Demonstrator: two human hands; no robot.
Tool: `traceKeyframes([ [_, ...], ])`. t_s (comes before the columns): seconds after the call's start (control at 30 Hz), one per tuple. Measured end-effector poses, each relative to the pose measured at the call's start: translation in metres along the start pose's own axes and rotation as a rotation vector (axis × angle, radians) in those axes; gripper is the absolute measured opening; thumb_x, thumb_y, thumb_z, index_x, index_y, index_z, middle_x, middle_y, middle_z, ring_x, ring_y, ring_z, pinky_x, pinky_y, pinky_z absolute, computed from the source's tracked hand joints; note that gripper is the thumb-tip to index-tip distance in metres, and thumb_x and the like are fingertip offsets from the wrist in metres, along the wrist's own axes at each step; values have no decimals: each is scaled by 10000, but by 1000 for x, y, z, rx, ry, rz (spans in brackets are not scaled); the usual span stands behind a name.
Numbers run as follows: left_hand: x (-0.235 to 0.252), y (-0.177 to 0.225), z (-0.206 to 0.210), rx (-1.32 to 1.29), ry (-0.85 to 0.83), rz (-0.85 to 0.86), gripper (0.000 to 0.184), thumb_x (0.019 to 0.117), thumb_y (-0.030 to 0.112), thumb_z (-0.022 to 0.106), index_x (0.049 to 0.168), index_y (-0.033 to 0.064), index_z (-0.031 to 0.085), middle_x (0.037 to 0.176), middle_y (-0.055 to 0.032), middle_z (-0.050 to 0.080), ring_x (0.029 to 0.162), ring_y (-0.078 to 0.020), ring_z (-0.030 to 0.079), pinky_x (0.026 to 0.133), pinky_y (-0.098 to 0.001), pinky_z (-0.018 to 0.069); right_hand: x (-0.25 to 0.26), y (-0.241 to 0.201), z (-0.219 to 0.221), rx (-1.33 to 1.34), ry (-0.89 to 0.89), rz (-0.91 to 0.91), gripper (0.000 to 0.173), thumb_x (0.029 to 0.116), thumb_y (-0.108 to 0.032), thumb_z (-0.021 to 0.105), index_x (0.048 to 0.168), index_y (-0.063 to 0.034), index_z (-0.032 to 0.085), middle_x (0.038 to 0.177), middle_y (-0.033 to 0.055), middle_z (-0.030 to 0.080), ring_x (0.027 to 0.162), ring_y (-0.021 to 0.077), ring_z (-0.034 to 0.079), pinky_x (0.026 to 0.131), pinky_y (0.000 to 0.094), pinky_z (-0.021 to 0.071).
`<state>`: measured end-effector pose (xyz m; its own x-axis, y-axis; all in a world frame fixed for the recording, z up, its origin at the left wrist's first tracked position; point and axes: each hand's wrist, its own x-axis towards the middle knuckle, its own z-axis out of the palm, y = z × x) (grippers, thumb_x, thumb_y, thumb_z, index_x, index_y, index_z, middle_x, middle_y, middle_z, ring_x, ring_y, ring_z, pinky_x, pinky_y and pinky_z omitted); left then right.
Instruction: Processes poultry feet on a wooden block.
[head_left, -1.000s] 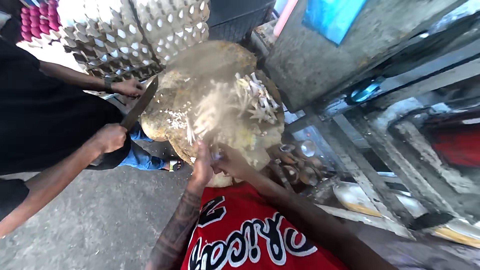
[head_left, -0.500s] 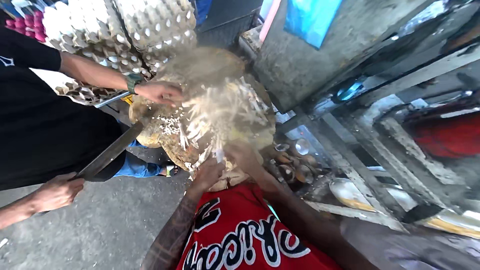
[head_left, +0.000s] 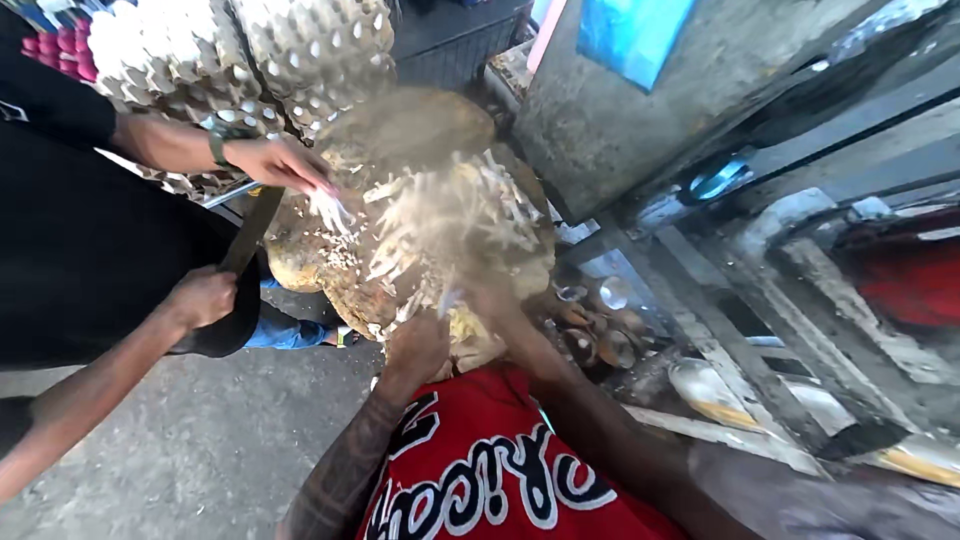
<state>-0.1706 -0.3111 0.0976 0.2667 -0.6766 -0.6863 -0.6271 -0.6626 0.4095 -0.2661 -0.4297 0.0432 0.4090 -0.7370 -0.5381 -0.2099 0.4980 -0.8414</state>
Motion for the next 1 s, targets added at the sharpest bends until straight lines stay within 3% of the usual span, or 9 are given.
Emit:
traceKeyframes([
  [0.13,-11,-9,16,-4,-47,18,457,1104,359,387,1277,1,612,1134,-242,675,1104,-408,654,944,-596,495,30,-19,-34,-55,149,6,144,1060,-116,561,1088,15,614,742,12,591,535,53,510,519,206,465],
  [0.27,4,-22,8,-53,47,84,388,1088,256,439,1335,6,604,1244,-240,667,1179,-404,643,1014,-598,476,11,-24,-41,-463,-327,87,494,1032,-253,637,1442,-9,511,1064,144,710,760,163,670,677,331,561],
  [0.3,9,-24,7,-88,71,124,375,1081,231,458,1342,2,600,1257,-239,664,1187,-396,642,1028,-586,474,5,-19,-38,-503,-427,84,467,1020,-260,652,1402,-9,556,1045,125,710,764,152,666,677,325,561],
  [0.4,19,-36,15,-292,236,300,403,1040,204,574,1375,-19,602,1260,-231,672,1151,-336,667,1047,-477,498,4,0,-35,-393,-549,6,166,952,-135,716,1061,-11,701,806,-10,696,621,34,614,584,208,525],
  [0.5,27,-47,32,-509,528,468,238,986,140,637,1115,-21,755,1009,-162,737,902,-192,716,860,-336,583,4,4,-34,-316,-534,-43,113,931,-105,722,1002,-19,705,767,-44,677,598,8,582,572,189,498],
  [0.7,36,-37,9,-851,495,137,209,1027,85,570,1038,-73,708,836,-79,720,709,-75,675,718,-271,584,1,-6,-53,-251,-321,-90,66,941,-51,691,987,-3,694,743,-36,669,557,8,556,545,185,489],
  [0.9,54,-39,-8,-582,582,47,225,1015,102,576,1139,6,737,938,-112,745,806,-161,714,807,-360,588,-2,-8,-61,-135,-287,-110,27,933,2,674,942,-15,692,731,-26,695,551,22,593,538,186,518],
  [0.93,56,-39,-12,-533,584,23,241,1011,113,592,1189,17,724,1013,-137,746,882,-206,722,858,-400,576,-2,-8,-61,-107,-279,-113,29,934,6,671,937,-17,690,729,-27,697,545,21,592,533,183,516],
  [1.0,54,-39,-20,-481,503,95,466,980,117,654,1427,20,565,1352,-215,626,1177,-318,659,1025,-472,521,-4,-9,-60,-73,-267,-110,33,936,11,671,935,-15,691,722,-23,697,535,24,594,524,180,519],
])
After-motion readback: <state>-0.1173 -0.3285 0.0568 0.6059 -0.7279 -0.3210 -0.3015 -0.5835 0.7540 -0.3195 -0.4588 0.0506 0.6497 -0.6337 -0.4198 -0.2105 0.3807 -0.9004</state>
